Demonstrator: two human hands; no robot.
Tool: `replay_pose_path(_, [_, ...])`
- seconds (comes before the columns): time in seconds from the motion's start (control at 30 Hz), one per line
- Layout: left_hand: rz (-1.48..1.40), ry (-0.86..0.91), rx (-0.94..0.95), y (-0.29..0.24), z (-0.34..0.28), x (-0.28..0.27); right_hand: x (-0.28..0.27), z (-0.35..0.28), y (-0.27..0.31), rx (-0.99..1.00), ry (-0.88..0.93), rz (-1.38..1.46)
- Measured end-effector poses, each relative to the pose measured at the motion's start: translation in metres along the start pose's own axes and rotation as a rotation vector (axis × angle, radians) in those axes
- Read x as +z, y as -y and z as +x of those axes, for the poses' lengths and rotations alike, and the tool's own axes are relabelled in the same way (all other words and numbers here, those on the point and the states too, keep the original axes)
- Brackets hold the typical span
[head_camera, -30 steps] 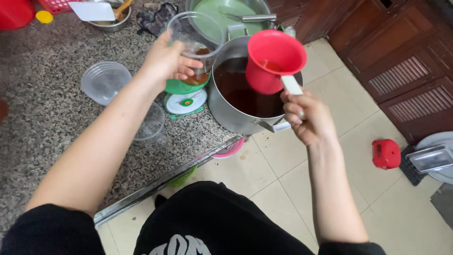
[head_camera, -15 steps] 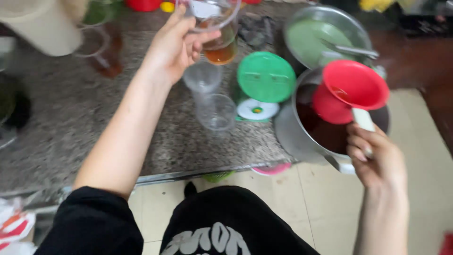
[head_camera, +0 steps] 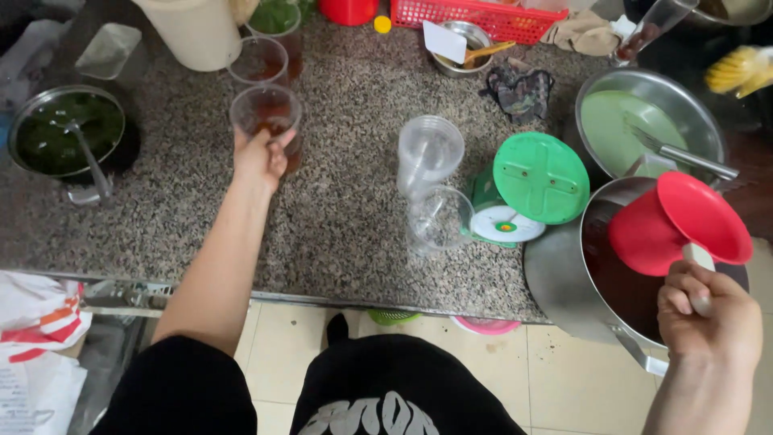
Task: Pouring a dark liquid from a large metal pot into individual plastic cups using a red ladle.
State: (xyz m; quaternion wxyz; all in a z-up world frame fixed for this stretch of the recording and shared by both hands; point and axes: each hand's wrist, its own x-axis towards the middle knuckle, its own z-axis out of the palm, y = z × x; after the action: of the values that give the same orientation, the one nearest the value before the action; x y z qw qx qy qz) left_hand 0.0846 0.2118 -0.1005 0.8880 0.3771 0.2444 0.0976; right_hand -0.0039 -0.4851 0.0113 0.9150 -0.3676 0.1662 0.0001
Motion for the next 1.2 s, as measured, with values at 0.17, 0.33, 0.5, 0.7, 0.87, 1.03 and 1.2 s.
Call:
replay_pose_path(0.17, [-0.061, -0.180, -0.019, 0.007, 0.027, -0.040, -0.008, -0.001, 0.000, -0.039, -0.047, -0.039])
replay_pose_path(0.33, [-0.070, -0.219, 0.001, 0.006, 0.044, -0.053, -0.009, -0.004, -0.002, -0.052, -0.152, 0.014])
replay_pose_path(0.5, [0.020, -0.281, -0.016, 0.005, 0.047, -0.038, 0.004, -0.010, -0.006, -0.067, -0.131, -0.032])
replay_pose_path(0.7, [0.285, -0.151, -0.146, 0.065, 0.056, -0.027, 0.023, -0.026, -0.017, -0.061, -0.151, -0.027])
replay_pose_path(0.87, [1.023, 0.389, -0.174, 0.123, -0.062, 0.069, 0.039, -0.040, -0.021, -0.031, -0.121, 0.029])
replay_pose_path(1.03, [1.490, 0.607, 0.410, 0.179, -0.082, 0.084, 0.041, -0.050, -0.016, -0.021, -0.138, 0.017])
replay_pose_path(1.2, [1.335, 0.554, 0.137, 0.163, -0.096, 0.097, 0.042, -0.066, -0.011, -0.070, -0.112, -0.169])
